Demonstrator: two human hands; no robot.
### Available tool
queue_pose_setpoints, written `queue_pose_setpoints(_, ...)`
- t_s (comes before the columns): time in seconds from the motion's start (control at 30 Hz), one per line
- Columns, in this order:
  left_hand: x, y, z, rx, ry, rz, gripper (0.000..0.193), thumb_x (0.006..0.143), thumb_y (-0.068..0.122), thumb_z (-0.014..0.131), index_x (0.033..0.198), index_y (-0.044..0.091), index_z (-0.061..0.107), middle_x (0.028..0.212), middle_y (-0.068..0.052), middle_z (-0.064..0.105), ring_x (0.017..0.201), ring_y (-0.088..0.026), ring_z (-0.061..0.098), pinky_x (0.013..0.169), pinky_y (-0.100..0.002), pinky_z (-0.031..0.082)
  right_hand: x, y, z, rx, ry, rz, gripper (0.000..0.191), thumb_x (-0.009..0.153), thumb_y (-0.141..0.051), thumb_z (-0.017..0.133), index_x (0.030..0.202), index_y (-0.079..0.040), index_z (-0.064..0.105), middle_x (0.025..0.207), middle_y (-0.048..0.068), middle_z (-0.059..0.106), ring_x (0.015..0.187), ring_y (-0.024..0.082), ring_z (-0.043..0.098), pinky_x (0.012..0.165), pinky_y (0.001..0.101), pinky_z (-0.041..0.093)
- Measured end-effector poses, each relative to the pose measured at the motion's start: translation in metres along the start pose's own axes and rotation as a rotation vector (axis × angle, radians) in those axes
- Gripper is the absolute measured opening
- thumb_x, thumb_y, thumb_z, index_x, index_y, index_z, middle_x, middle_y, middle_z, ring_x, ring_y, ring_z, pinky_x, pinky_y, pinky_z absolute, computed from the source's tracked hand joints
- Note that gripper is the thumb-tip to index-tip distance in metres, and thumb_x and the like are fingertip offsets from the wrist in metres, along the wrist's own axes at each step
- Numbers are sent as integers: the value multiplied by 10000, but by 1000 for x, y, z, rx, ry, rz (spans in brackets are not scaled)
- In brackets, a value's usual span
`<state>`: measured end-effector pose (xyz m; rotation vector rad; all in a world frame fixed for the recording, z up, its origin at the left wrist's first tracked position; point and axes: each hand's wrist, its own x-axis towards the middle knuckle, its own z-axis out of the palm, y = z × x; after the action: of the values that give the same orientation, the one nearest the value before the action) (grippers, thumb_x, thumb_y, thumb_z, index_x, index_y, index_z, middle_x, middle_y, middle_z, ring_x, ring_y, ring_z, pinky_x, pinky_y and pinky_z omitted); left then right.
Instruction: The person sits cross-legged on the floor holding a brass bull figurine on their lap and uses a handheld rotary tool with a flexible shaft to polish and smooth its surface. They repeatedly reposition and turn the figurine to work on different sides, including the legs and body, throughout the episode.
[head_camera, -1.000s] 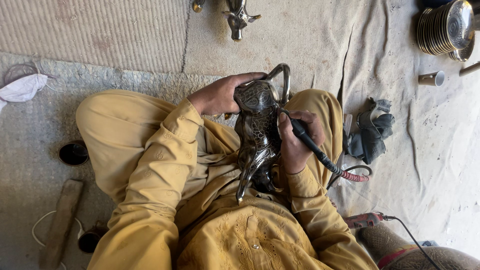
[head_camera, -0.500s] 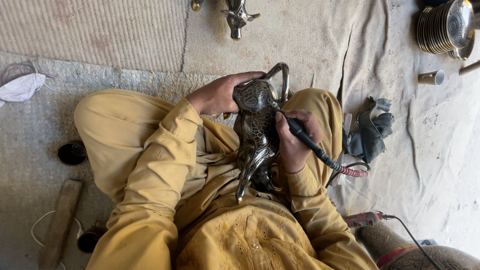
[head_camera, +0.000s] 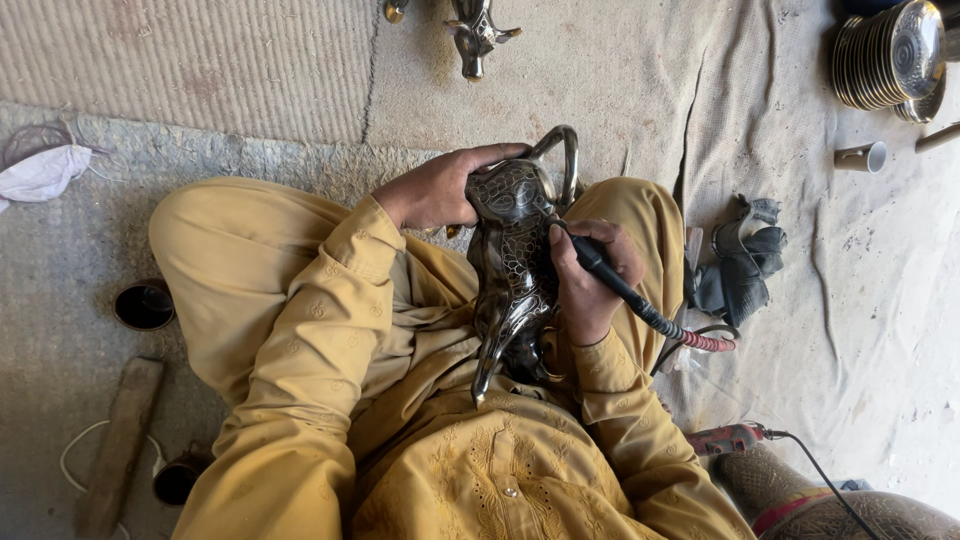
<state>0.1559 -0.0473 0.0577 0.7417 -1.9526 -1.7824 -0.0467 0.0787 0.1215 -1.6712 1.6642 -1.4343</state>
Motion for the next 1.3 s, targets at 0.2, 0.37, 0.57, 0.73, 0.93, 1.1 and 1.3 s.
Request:
queue_pose_setpoints(0.2,0,3,0,-4,-12,-34,979,728,-93,684,1605,158,328,1203,-89,739,760,-97,675,742,-263,607,0,-1,-2,49,-31,17,174,905,-40,817,902,-33,643,781,33,670,630,51,544,583,213,403)
queue_pose_setpoints(0.37,0,1,0,-18,-1,1,988,712,-99,689,1597,163,337,1299,-85,704,843,-112,699,815,-270,612,-1,0,-2,24,4,-1,194,892,-30,823,896,-32,629,775,36,657,626,56,522,588,221,396)
queue_pose_setpoints(0.57,1,-4,1,-4,20,59,979,725,-80,736,1595,156,354,1331,-94,695,951,-134,714,904,-279,592,2,-6,0,-9,-44,6,174,888,-46,830,896,-36,656,784,35,684,639,54,560,592,215,423)
queue_pose_setpoints(0.73,0,-2,0,-3,15,-5,970,732,-69,732,1590,178,354,1310,-79,704,915,-135,719,869,-283,602,3,-8,-1,-71,-65,4,159,872,-64,843,899,-24,691,791,44,699,664,57,599,612,212,452)
queue_pose_setpoints(0.93,-1,1,1,-24,9,-48,961,742,-63,731,1590,188,358,1254,-82,721,892,-140,719,855,-292,614,1,0,-3,-37,-82,-5,161,879,-97,843,901,-38,695,758,29,702,633,60,625,590,212,471)
queue_pose_setpoints(1.1,2,-5,2,-19,6,-5,960,737,-70,733,1590,165,358,1289,-98,703,931,-151,722,878,-299,610,-1,0,-3,-47,-69,-15,161,891,-79,848,912,-35,695,778,37,702,655,68,630,614,214,483)
queue_pose_setpoints(1.3,2,-7,1,-8,33,122,971,724,-77,757,1584,127,355,1347,-121,668,989,-146,711,911,-295,592,2,-9,0,-42,-99,28,185,868,-54,866,941,-9,702,789,47,707,668,71,646,611,199,490)
